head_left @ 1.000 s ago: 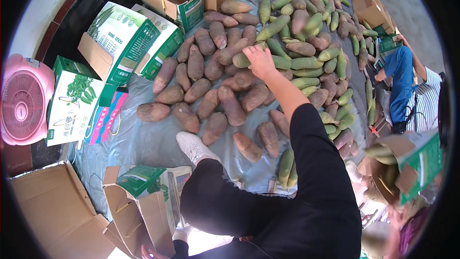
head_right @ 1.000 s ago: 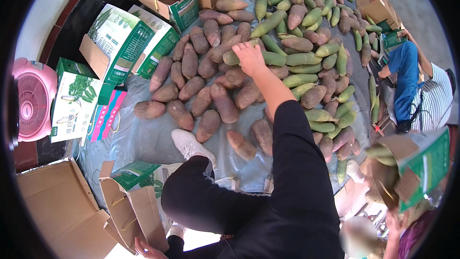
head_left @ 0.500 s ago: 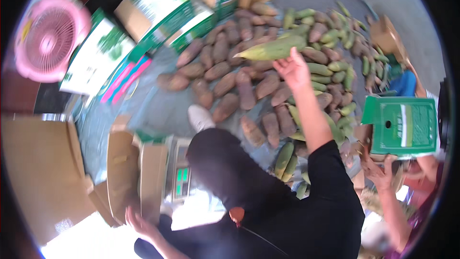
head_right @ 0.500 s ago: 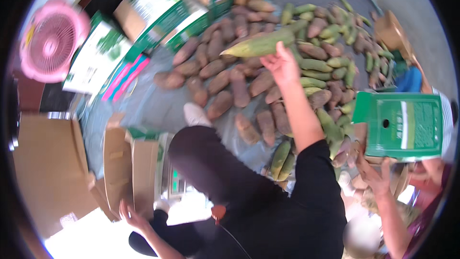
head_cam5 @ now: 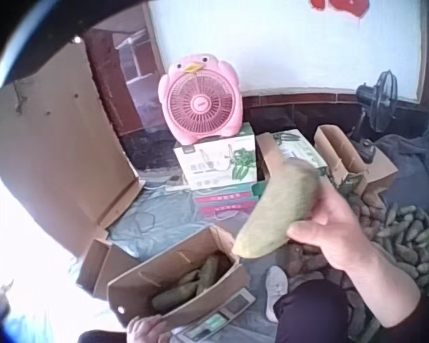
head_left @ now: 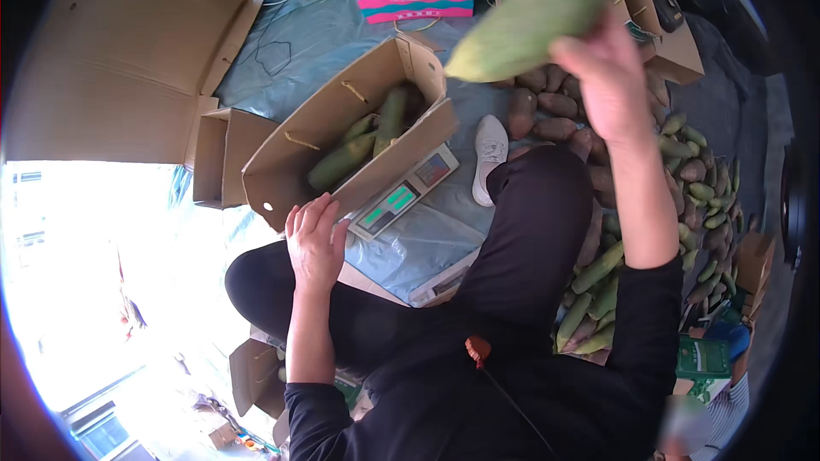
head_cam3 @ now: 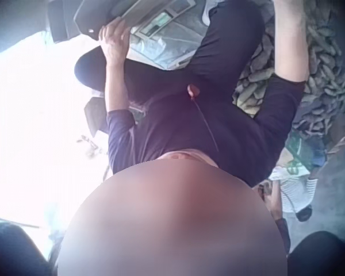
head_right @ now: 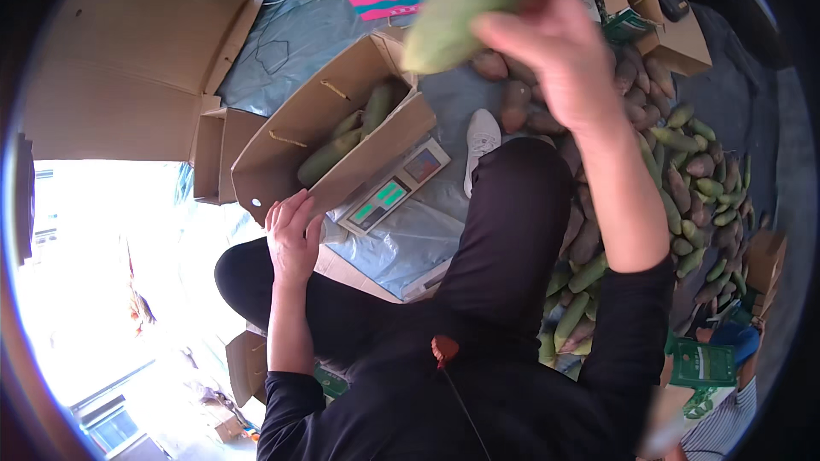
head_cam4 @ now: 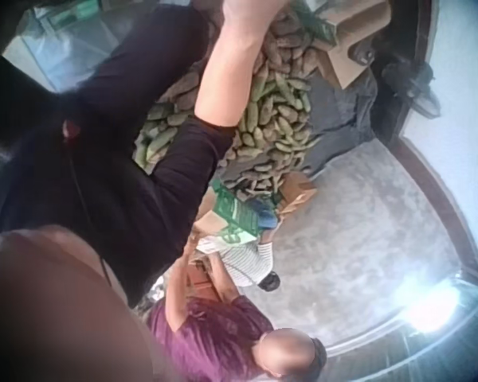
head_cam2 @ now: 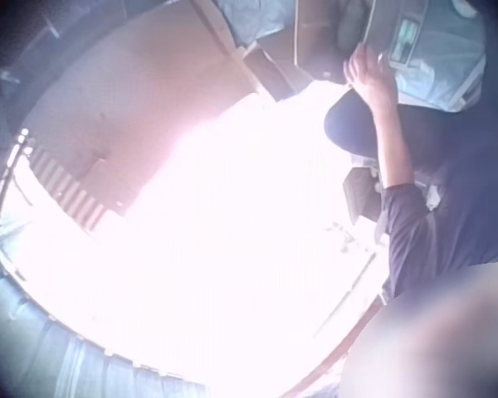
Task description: Pack produce into boxes and weigh them on a digital scale.
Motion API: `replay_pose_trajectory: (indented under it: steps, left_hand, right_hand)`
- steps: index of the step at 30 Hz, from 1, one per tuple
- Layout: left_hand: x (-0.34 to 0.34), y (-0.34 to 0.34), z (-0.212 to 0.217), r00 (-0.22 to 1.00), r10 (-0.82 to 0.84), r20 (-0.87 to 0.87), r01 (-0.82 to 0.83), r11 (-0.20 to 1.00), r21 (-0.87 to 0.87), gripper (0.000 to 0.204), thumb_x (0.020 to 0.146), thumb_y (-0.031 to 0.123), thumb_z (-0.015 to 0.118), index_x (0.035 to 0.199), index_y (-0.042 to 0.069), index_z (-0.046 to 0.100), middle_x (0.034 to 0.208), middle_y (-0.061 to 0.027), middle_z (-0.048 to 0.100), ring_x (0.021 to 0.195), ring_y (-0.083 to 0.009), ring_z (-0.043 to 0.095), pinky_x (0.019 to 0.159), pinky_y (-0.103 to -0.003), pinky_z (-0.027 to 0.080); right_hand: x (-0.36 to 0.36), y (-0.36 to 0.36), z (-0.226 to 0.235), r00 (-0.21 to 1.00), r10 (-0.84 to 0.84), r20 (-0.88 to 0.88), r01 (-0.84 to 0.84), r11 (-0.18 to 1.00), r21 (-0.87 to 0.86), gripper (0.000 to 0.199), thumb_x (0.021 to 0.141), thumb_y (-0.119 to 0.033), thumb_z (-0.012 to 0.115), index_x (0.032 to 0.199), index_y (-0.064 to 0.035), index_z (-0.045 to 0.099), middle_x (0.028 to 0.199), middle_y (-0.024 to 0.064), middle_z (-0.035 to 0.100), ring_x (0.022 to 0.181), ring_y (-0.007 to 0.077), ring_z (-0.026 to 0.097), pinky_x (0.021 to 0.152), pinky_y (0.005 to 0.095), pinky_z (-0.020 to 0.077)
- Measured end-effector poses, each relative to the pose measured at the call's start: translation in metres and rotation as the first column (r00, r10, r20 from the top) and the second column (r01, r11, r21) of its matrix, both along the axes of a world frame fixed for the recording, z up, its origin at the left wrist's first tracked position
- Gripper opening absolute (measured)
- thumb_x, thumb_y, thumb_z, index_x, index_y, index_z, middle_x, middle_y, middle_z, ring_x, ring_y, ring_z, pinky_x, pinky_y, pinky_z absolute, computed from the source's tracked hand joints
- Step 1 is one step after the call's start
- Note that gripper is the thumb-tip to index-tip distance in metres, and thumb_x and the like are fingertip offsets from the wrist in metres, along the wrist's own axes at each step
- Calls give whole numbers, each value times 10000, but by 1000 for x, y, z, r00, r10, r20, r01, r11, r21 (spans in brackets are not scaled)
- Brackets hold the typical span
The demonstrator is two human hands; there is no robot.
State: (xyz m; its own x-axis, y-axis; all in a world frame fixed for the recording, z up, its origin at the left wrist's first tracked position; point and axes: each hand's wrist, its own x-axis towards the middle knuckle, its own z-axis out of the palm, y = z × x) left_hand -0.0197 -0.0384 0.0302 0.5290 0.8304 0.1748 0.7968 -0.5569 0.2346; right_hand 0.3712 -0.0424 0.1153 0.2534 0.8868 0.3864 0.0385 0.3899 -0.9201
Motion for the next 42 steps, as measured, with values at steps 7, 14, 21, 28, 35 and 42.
replay_pose_trajectory:
  steps: [7, 14, 21, 28, 35, 42]
  left_hand:
    - [4, 6, -1, 999, -45, 27, 46, 999, -29, 308, 709, 101, 677, 1005, 23, 641, 1135, -97, 597, 1041, -302, 546, 962, -436, 385]
    - [-6, 1, -10, 993, -95, 64, 95, 995, 1, 262, 810, 90, 595, 1047, -20, 621, 1173, -182, 570, 1057, -357, 540, 912, -460, 411]
    - [-10, 7, -20, 988, -132, 80, 133, 991, -2, 253, 872, 96, 543, 1083, -28, 606, 1125, -174, 582, 1022, -333, 559, 874, -447, 429]
    - [-8, 8, -24, 986, -141, 88, 134, 988, 79, 243, 882, 105, 536, 1079, -12, 618, 1100, -153, 598, 1021, -311, 564, 863, -415, 450]
    - [-20, 12, -25, 991, -83, 103, 68, 987, 143, 208, 869, 82, 559, 1045, 5, 639, 1061, -130, 617, 997, -281, 579, 851, -393, 471]
    - [-11, 8, -32, 992, -89, 95, 75, 988, 134, 214, 851, 46, 550, 1042, -22, 618, 1078, -169, 585, 1042, -337, 542, 860, -438, 438]
  right_hand:
    - [-139, 64, -9, 572, 27, 820, -116, 992, 48, 424, 644, -224, 733, 1004, -85, 557, 913, 113, 611, 887, 324, 591, 729, 438, 462]
    - [-152, 34, -4, 623, 64, 780, -49, 998, -42, 366, 704, -358, 722, 948, -113, 600, 857, 46, 632, 904, 260, 616, 711, 401, 466]
    - [-49, -67, -35, 760, -482, 436, 462, 873, 159, 241, 753, -177, 697, 952, -71, 612, 858, 82, 634, 840, 264, 616, 695, 386, 485]
    - [-11, -222, -200, 798, -413, 440, 603, 546, -581, 152, 802, -184, 571, 899, -74, 611, 843, 135, 644, 852, 330, 615, 729, 412, 476]
    - [-39, -338, -287, 757, -245, 605, 651, 214, -728, 173, 791, -217, 575, 871, -73, 629, 842, 165, 632, 832, 366, 597, 703, 449, 469]
    - [-7, -405, -327, 666, -340, 664, 688, -65, -723, 158, 763, -176, 588, 857, -77, 668, 867, 174, 650, 871, 355, 615, 764, 429, 484]
